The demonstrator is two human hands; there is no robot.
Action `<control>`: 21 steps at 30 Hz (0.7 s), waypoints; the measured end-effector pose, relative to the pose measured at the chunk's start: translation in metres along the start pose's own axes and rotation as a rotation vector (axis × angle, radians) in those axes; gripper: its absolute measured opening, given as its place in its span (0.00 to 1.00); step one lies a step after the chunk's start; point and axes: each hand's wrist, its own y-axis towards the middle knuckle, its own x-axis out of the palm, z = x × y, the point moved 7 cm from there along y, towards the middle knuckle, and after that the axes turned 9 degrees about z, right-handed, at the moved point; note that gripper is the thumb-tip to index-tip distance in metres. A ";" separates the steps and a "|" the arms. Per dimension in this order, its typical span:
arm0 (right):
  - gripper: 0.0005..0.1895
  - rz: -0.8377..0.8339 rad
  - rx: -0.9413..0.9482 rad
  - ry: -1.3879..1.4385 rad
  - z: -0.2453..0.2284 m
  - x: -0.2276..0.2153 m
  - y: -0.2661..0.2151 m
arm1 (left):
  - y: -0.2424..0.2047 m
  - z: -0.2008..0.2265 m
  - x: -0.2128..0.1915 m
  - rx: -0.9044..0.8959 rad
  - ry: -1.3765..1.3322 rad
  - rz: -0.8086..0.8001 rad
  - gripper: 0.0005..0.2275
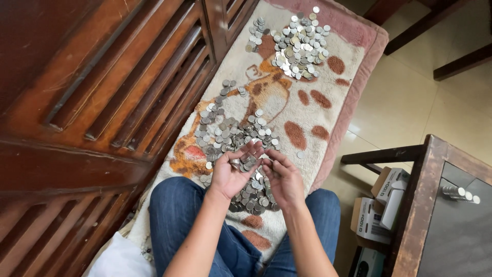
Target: Stacking coins from a pile on a blanket and placing the stacks on a table
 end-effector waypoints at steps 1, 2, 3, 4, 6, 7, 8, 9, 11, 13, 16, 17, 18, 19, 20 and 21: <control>0.18 0.000 -0.001 0.001 -0.002 0.003 -0.007 | -0.005 0.000 0.003 -0.001 0.001 -0.001 0.23; 0.15 -0.040 -0.112 -0.072 -0.011 0.010 -0.016 | -0.010 -0.001 0.008 -0.012 -0.006 -0.014 0.25; 0.13 -0.081 -0.224 -0.144 -0.019 0.017 -0.024 | -0.015 -0.001 0.013 -0.023 -0.013 -0.030 0.28; 0.13 -0.082 -0.227 -0.144 -0.024 0.024 -0.031 | -0.011 -0.003 0.010 -0.023 -0.012 -0.033 0.28; 0.17 -0.154 -0.519 -0.652 -0.041 0.047 -0.053 | -0.007 -0.005 0.009 -0.002 0.034 -0.099 0.29; 0.17 -0.155 -0.520 -0.653 -0.039 0.047 -0.054 | -0.012 -0.006 0.014 -0.001 0.034 -0.100 0.29; 0.19 -0.181 -0.679 -0.847 -0.041 0.052 -0.060 | -0.017 -0.006 0.016 0.012 0.075 -0.079 0.30; 0.20 -0.204 -0.840 -1.041 -0.041 0.058 -0.066 | -0.022 -0.007 0.020 0.024 0.117 -0.058 0.31; 0.20 -0.226 -0.953 -1.116 -0.043 0.077 -0.079 | -0.006 -0.009 0.010 0.034 0.122 -0.065 0.32; 0.21 -0.249 -1.070 -1.187 -0.037 0.087 -0.084 | 0.003 -0.009 0.003 0.047 0.129 -0.074 0.32; 0.11 -0.170 -1.224 -1.263 -0.024 0.084 -0.077 | 0.010 -0.008 -0.004 0.067 0.151 -0.086 0.30; 0.11 -0.154 -1.272 -1.270 -0.021 0.083 -0.076 | 0.014 -0.011 -0.008 0.072 0.167 -0.082 0.30; 0.11 -0.138 -1.319 -1.277 -0.019 0.083 -0.075 | 0.019 -0.014 -0.012 0.076 0.182 -0.079 0.29; 0.11 -0.136 -1.320 -1.276 -0.020 0.084 -0.077 | 0.017 -0.016 -0.010 0.076 0.184 -0.080 0.29; 0.10 -0.126 -1.274 -1.280 -0.020 0.085 -0.075 | 0.015 -0.019 -0.009 0.070 0.195 -0.061 0.27; 0.10 -0.117 -1.229 -1.285 -0.021 0.086 -0.074 | 0.013 -0.022 -0.009 0.065 0.203 -0.042 0.25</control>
